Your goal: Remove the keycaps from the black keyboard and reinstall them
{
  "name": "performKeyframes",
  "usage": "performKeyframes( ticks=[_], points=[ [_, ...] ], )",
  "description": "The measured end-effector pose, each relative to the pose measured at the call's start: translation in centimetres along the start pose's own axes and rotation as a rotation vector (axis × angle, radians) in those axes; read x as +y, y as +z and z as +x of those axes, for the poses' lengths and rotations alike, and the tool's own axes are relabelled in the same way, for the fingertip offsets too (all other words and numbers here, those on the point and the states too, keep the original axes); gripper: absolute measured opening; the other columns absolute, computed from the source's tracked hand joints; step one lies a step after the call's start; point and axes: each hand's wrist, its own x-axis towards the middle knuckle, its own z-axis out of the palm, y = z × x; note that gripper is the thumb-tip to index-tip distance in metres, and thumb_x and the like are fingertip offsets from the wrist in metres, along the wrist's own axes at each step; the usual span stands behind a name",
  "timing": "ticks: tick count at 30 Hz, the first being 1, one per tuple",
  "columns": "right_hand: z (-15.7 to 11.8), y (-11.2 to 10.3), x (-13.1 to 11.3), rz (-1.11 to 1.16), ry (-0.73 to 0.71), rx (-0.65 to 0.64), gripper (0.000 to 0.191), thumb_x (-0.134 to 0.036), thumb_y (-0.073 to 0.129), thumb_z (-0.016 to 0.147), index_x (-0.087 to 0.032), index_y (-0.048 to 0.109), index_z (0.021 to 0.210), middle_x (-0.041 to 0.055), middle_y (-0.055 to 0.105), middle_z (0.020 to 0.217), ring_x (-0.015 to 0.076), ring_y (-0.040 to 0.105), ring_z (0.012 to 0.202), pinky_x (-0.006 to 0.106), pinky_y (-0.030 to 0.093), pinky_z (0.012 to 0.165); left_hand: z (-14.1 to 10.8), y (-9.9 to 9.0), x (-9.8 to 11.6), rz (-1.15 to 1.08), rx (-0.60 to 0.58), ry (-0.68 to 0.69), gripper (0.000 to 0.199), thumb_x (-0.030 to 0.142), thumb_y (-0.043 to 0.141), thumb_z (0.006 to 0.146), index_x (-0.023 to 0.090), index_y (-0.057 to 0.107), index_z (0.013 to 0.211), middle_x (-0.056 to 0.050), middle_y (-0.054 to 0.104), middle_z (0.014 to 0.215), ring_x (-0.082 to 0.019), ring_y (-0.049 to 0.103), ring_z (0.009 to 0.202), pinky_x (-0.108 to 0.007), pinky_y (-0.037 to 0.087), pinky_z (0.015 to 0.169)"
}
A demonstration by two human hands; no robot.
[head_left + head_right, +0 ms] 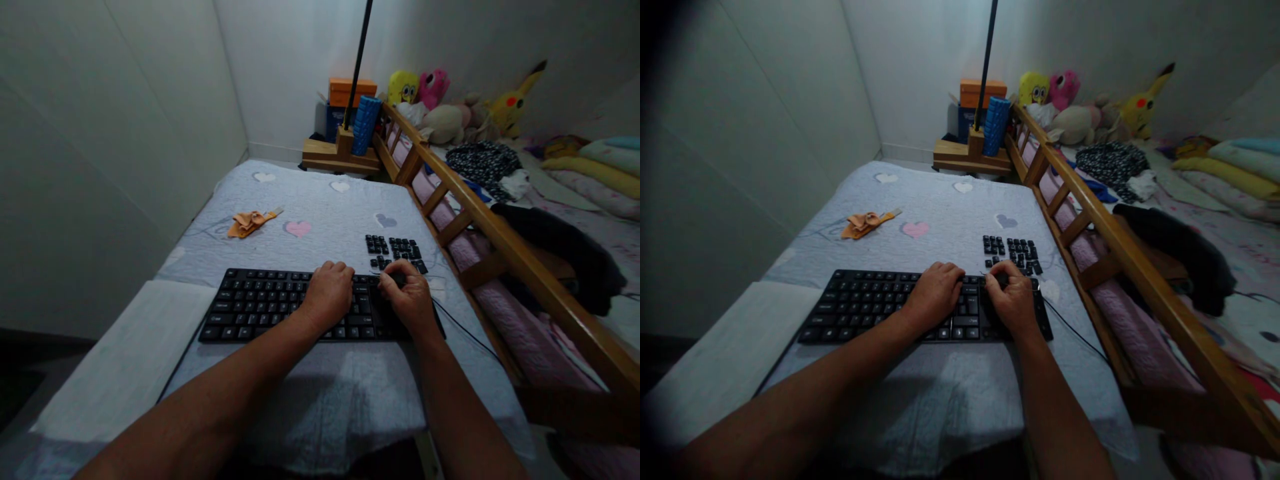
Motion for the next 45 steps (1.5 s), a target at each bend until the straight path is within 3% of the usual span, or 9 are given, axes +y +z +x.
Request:
performKeyframes(
  ticks=[5, 11, 16, 19, 24, 29, 34, 39, 45],
  points=[
    [0.1, 0.0, 0.1, 0.064, 0.035, 0.023, 0.013, -0.033, 0.06, 0.086, -0.022, 0.059, 0.095, -0.0008, 0.065, 0.075, 0.0164, 0.062, 0.066, 0.028, 0.048, 0.064, -0.1, 0.1, 0.0, -0.012, 0.006, 0.002, 0.019, 0.017, 0.049, 0.093, 0.017, 0.067, 0.102, -0.009, 0.068, 0.102, -0.024, 0.059, 0.101, -0.039, 0.047, 0.093],
    [0.0, 0.2, -0.3, 0.243, 0.034, -0.137, 0.013, -0.034, 0.063, 0.085, -0.022, 0.063, 0.09, -0.0007, 0.065, 0.076, 0.015, 0.06, 0.065, 0.027, 0.048, 0.06, -0.4, 0.1, 0.2, -0.084, 0.177, 0.072, 0.038, 0.026, 0.062, 0.09, 0.018, 0.057, 0.127, -0.009, 0.063, 0.129, -0.026, 0.054, 0.117, -0.043, 0.043, 0.102],
    [-0.2, 0.1, -0.7, 0.512, 0.125, -0.248, 0.016, -0.036, 0.062, 0.084, -0.021, 0.065, 0.089, -0.0012, 0.065, 0.071, 0.0128, 0.059, 0.059, 0.025, 0.048, 0.055, -0.2, -0.7, 0.2, -0.1, 0.137, 0.147, 0.017, 0.023, 0.058, 0.094, 0.02, 0.068, 0.107, -0.004, 0.072, 0.104, -0.023, 0.061, 0.1, -0.039, 0.047, 0.092],
    [-0.1, 0.0, -0.5, 0.574, 0.183, -0.211, 0.018, -0.037, 0.064, 0.082, -0.02, 0.065, 0.09, -0.0015, 0.065, 0.068, 0.0115, 0.058, 0.056, 0.023, 0.047, 0.052, -0.1, -1.2, 0.1, -0.078, 0.11, 0.167, 0.016, 0.025, 0.058, 0.094, 0.021, 0.071, 0.103, -0.003, 0.073, 0.097, -0.022, 0.063, 0.095, -0.038, 0.047, 0.089],
    [0.7, -0.6, 0.2, 0.634, 0.247, 0.013, 0.023, -0.04, 0.067, 0.079, -0.021, 0.058, 0.087, -0.0064, 0.055, 0.059, 0.0086, 0.049, 0.046, 0.02, 0.038, 0.043, 0.1, -2.2, -0.2, 0.01, 0.071, 0.148, 0.017, 0.026, 0.057, 0.095, 0.022, 0.073, 0.098, -0.004, 0.073, 0.091, -0.02, 0.063, 0.089, -0.035, 0.046, 0.085],
    [1.0, -1.0, 0.2, 0.409, 0.165, 0.084, 0.023, -0.038, 0.067, 0.079, -0.021, 0.057, 0.09, -0.0038, 0.058, 0.07, 0.0107, 0.052, 0.053, 0.023, 0.043, 0.049, 0.0, -3.2, -0.3, 0.136, 0.016, 0.167, 0.02, 0.026, 0.053, 0.096, 0.022, 0.072, 0.091, -0.005, 0.071, 0.085, -0.021, 0.061, 0.085, -0.036, 0.044, 0.082],
    [0.8, -1.0, 0.1, 0.01, -0.143, -0.031, 0.018, -0.029, 0.065, 0.083, -0.022, 0.067, 0.099, 0.0076, 0.064, 0.107, 0.021, 0.061, 0.096, 0.033, 0.051, 0.076, -0.3, -4.1, -0.9, 0.237, -0.019, 0.179, 0.02, 0.021, 0.053, 0.093, 0.021, 0.07, 0.084, -0.006, 0.07, 0.082, -0.023, 0.059, 0.083, -0.036, 0.043, 0.078],
    [0.5, -0.8, -0.2, -0.127, -0.236, -0.271, 0.017, -0.024, 0.063, 0.088, -0.022, 0.071, 0.102, 0.0059, 0.07, 0.095, 0.0218, 0.062, 0.093, 0.038, 0.047, 0.089, -0.5, -5.1, -1.8, 0.249, -0.022, 0.149, 0.019, 0.019, 0.053, 0.093, 0.02, 0.071, 0.086, -0.006, 0.07, 0.084, -0.023, 0.06, 0.084, -0.037, 0.044, 0.079],
    [0.2, -0.4, -0.3, -0.102, -0.204, -0.299, 0.021, -0.026, 0.056, 0.092, -0.02, 0.071, 0.106, 0.0074, 0.071, 0.098, 0.0213, 0.064, 0.093, 0.035, 0.048, 0.087, -0.8, -4.9, -2.0, 0.153, 0.03, 0.104, 0.018, 0.02, 0.054, 0.093, 0.02, 0.07, 0.1, -0.007, 0.072, 0.099, -0.024, 0.061, 0.097, -0.039, 0.047, 0.088]
  ],
)
